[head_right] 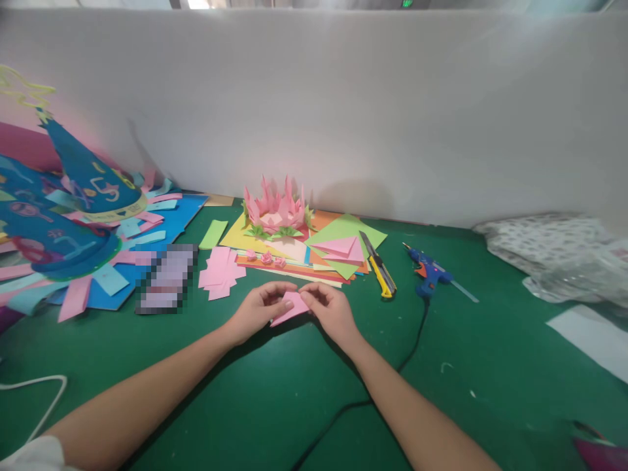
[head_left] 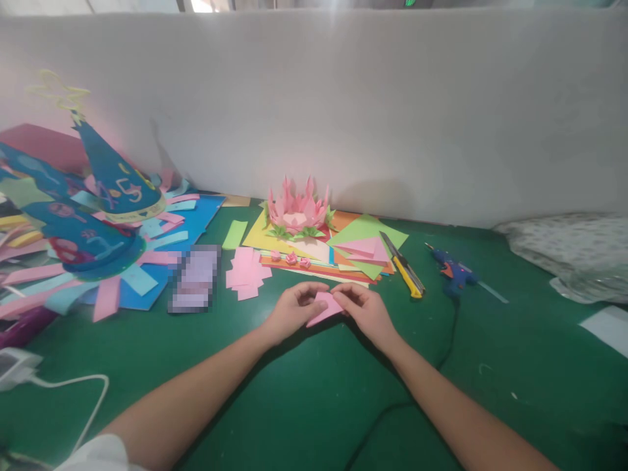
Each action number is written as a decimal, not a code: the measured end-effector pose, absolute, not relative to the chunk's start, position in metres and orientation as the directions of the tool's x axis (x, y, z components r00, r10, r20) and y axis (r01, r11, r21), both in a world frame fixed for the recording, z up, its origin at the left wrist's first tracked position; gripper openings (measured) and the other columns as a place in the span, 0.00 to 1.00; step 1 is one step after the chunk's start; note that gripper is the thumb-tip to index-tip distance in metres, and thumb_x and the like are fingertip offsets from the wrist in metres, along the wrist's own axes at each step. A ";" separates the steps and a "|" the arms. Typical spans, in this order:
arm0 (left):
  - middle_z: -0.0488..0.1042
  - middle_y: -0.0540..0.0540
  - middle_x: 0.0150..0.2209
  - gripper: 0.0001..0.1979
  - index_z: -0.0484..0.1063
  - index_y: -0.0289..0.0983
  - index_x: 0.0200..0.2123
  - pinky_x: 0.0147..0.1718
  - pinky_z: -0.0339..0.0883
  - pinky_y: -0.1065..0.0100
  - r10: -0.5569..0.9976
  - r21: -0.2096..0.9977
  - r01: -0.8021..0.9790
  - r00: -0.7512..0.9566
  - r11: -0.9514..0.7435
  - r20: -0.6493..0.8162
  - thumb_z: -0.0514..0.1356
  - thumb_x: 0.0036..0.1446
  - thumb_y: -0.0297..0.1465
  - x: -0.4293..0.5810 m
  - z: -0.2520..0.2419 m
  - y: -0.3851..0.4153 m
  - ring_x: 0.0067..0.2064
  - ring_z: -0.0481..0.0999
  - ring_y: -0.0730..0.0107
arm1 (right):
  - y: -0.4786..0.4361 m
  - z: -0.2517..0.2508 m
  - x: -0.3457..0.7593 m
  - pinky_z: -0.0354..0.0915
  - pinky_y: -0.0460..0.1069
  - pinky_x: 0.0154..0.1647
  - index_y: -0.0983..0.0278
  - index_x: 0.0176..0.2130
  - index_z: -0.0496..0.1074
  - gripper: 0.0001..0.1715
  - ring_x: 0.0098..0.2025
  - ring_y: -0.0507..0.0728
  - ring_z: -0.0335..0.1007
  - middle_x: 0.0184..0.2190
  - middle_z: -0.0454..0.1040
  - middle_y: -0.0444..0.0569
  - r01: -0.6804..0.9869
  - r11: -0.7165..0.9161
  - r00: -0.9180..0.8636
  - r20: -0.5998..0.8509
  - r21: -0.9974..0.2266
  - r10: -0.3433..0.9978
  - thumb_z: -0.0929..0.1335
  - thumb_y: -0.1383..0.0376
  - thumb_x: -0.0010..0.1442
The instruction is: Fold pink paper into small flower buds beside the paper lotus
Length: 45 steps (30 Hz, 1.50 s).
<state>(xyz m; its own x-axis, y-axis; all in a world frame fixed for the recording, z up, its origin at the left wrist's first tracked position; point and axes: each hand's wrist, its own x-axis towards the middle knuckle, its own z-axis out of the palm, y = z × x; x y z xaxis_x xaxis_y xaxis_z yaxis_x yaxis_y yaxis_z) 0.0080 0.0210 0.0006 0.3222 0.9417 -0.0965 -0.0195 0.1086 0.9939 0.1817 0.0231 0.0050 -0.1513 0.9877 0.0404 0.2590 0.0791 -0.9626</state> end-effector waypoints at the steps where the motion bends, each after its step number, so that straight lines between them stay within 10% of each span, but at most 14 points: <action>1: 0.74 0.47 0.35 0.16 0.71 0.35 0.41 0.32 0.62 0.72 0.938 0.994 -0.049 0.339 0.097 -0.075 0.63 0.47 0.34 0.008 0.000 0.022 0.31 0.69 0.76 | 0.023 0.005 0.182 0.61 0.45 0.24 0.65 0.32 0.72 0.13 0.23 0.50 0.62 0.24 0.70 0.44 0.253 0.069 -0.157 0.030 -0.965 0.987 0.67 0.57 0.53; 17: 0.70 0.50 0.25 0.12 0.74 0.33 0.33 0.25 0.55 0.74 0.944 0.988 0.117 0.300 0.104 -0.135 0.61 0.47 0.34 0.011 0.005 0.018 0.25 0.62 0.78 | 0.022 0.007 0.179 0.63 0.45 0.25 0.65 0.33 0.72 0.15 0.23 0.49 0.63 0.24 0.70 0.44 0.147 0.029 -0.176 0.003 -0.989 0.984 0.70 0.57 0.48; 26: 0.66 0.54 0.19 0.16 0.71 0.32 0.33 0.17 0.50 0.77 0.974 0.960 -0.182 0.117 0.213 -0.194 0.66 0.41 0.35 0.015 0.007 0.017 0.18 0.58 0.83 | 0.022 -0.001 0.179 0.65 0.46 0.32 0.61 0.41 0.64 0.24 0.32 0.52 0.67 0.31 0.70 0.44 0.028 0.023 -0.254 0.015 -0.999 0.967 0.72 0.57 0.47; 45: 0.70 0.51 0.25 0.08 0.67 0.35 0.29 0.29 0.64 0.72 0.974 0.992 -0.122 0.225 0.016 0.012 0.59 0.51 0.34 0.021 0.003 0.010 0.26 0.69 0.77 | 0.015 0.008 0.178 0.62 0.46 0.27 0.65 0.28 0.71 0.20 0.25 0.51 0.64 0.21 0.67 0.44 0.268 0.207 -0.345 0.106 -0.941 0.932 0.61 0.55 0.60</action>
